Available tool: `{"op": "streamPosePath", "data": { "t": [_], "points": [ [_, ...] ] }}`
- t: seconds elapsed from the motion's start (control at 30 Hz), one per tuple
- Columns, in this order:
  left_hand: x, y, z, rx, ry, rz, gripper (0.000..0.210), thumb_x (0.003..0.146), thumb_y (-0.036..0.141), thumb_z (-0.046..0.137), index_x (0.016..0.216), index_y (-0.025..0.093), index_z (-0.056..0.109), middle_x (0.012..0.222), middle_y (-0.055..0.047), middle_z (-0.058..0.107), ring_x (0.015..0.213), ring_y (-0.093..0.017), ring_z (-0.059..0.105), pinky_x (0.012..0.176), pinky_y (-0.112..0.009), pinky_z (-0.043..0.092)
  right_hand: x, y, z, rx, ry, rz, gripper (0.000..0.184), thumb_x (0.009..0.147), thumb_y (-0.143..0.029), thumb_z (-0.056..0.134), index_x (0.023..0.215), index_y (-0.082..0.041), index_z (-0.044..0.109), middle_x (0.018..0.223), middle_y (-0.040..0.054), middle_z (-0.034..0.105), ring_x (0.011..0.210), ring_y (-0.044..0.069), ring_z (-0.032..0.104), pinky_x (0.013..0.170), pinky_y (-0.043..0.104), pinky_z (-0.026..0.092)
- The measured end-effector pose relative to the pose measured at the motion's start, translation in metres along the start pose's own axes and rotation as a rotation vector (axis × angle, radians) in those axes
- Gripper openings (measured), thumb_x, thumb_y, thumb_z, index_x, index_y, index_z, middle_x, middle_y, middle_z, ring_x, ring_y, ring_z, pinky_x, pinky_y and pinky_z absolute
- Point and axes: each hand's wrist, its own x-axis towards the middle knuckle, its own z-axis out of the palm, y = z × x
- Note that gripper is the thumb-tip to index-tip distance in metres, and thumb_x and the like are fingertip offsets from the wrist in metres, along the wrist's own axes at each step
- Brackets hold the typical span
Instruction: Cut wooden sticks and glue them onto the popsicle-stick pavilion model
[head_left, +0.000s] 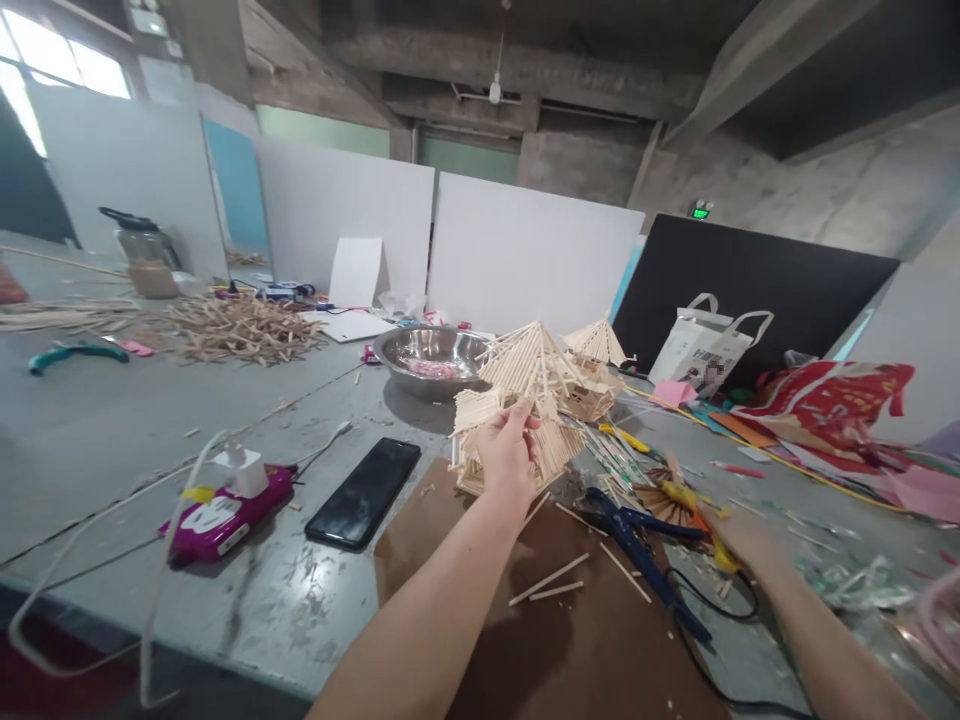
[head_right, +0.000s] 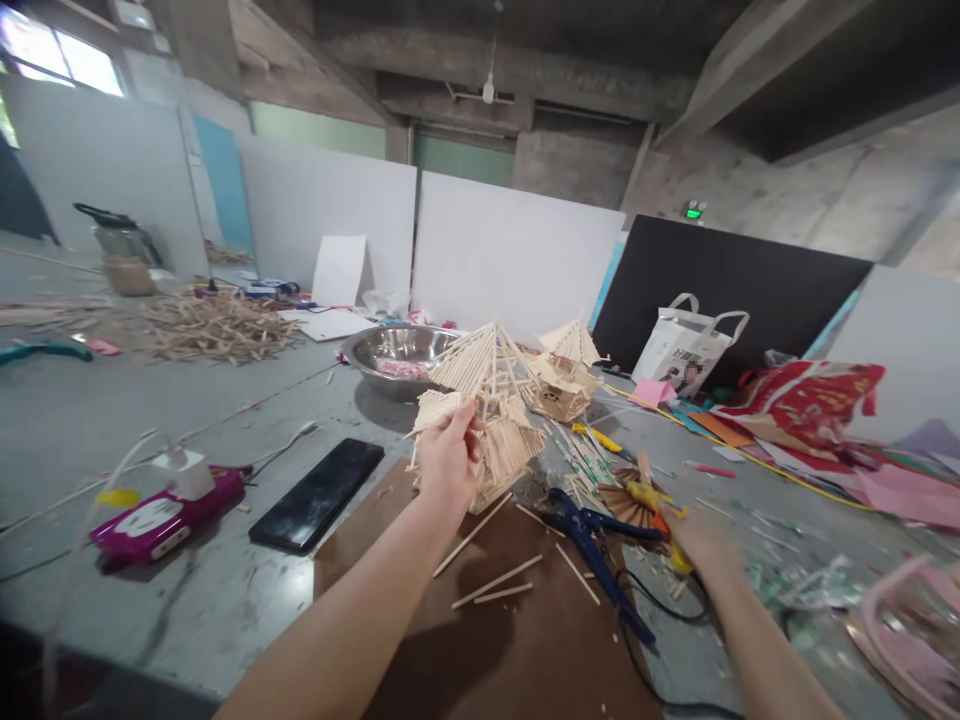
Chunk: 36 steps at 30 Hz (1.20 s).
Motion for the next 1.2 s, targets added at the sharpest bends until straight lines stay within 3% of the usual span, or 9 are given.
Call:
{"op": "streamPosePath", "data": {
  "t": [0.13, 0.23, 0.5, 0.57, 0.63, 0.83, 1.2],
  "points": [
    [0.000, 0.002, 0.004, -0.002, 0.017, -0.004, 0.025, 0.054, 0.033, 0.064, 0.059, 0.012, 0.052, 0.046, 0.004, 0.050, 0.027, 0.000, 0.031, 0.027, -0.015, 0.020, -0.005, -0.021, -0.019, -0.243, -0.044, 0.029, 0.045, 0.063, -0.059, 0.042, 0.045, -0.019, 0.052, 0.060, 0.0158, 0.059, 0.074, 0.036, 0.058, 0.065, 0.047, 0.040],
    [0.002, 0.003, 0.005, 0.014, 0.028, 0.001, 0.024, 0.055, 0.033, 0.063, 0.060, 0.012, 0.052, 0.046, 0.004, 0.051, 0.027, 0.000, 0.031, 0.027, -0.015, 0.020, -0.014, -0.058, -0.037, -0.313, -0.008, -0.063, 0.047, 0.069, -0.057, 0.034, 0.068, -0.019, 0.061, 0.071, 0.0148, 0.063, 0.072, 0.032, 0.059, 0.059, 0.042, 0.041],
    [0.003, 0.003, 0.005, 0.077, 0.039, 0.050, 0.024, 0.058, 0.035, 0.062, 0.059, 0.012, 0.053, 0.045, 0.005, 0.050, 0.026, 0.000, 0.030, 0.027, -0.015, 0.018, -0.066, -0.178, -0.062, -0.066, 0.378, -0.847, 0.027, 0.078, -0.034, 0.039, 0.089, -0.023, 0.060, 0.087, 0.0035, 0.062, 0.079, 0.018, 0.056, 0.069, 0.030, 0.042],
    [0.003, 0.003, 0.005, 0.085, 0.035, 0.069, 0.024, 0.058, 0.034, 0.061, 0.058, 0.012, 0.052, 0.045, 0.005, 0.050, 0.027, 0.000, 0.031, 0.028, -0.015, 0.019, -0.079, -0.203, -0.064, -0.044, 0.421, -1.039, 0.027, 0.077, -0.025, 0.040, 0.096, -0.022, 0.059, 0.094, 0.0051, 0.059, 0.088, 0.019, 0.053, 0.074, 0.030, 0.041],
    [0.002, 0.003, 0.006, 0.093, 0.032, 0.087, 0.023, 0.059, 0.033, 0.060, 0.058, 0.012, 0.052, 0.045, 0.005, 0.051, 0.027, -0.001, 0.031, 0.028, -0.016, 0.019, -0.088, -0.225, -0.065, -0.062, 0.397, -1.137, 0.035, 0.075, -0.015, 0.040, 0.105, -0.023, 0.056, 0.099, 0.0056, 0.057, 0.091, 0.019, 0.050, 0.074, 0.031, 0.042],
    [0.002, 0.004, 0.008, 0.092, 0.017, 0.105, 0.024, 0.059, 0.035, 0.061, 0.059, 0.012, 0.053, 0.047, 0.004, 0.052, 0.028, -0.001, 0.032, 0.029, -0.016, 0.020, -0.090, -0.260, -0.059, -0.160, 0.319, -1.242, 0.050, 0.069, -0.007, 0.041, 0.115, -0.024, 0.048, 0.103, 0.0075, 0.051, 0.093, 0.022, 0.044, 0.077, 0.035, 0.040],
    [0.004, 0.002, 0.007, 0.087, 0.010, 0.102, 0.025, 0.060, 0.036, 0.059, 0.060, 0.012, 0.053, 0.047, 0.004, 0.051, 0.027, -0.002, 0.032, 0.028, -0.016, 0.021, -0.082, -0.265, -0.051, -0.215, 0.290, -1.235, 0.049, 0.069, -0.008, 0.040, 0.115, -0.021, 0.048, 0.104, 0.0088, 0.050, 0.094, 0.023, 0.042, 0.078, 0.036, 0.036]
  ]
}}
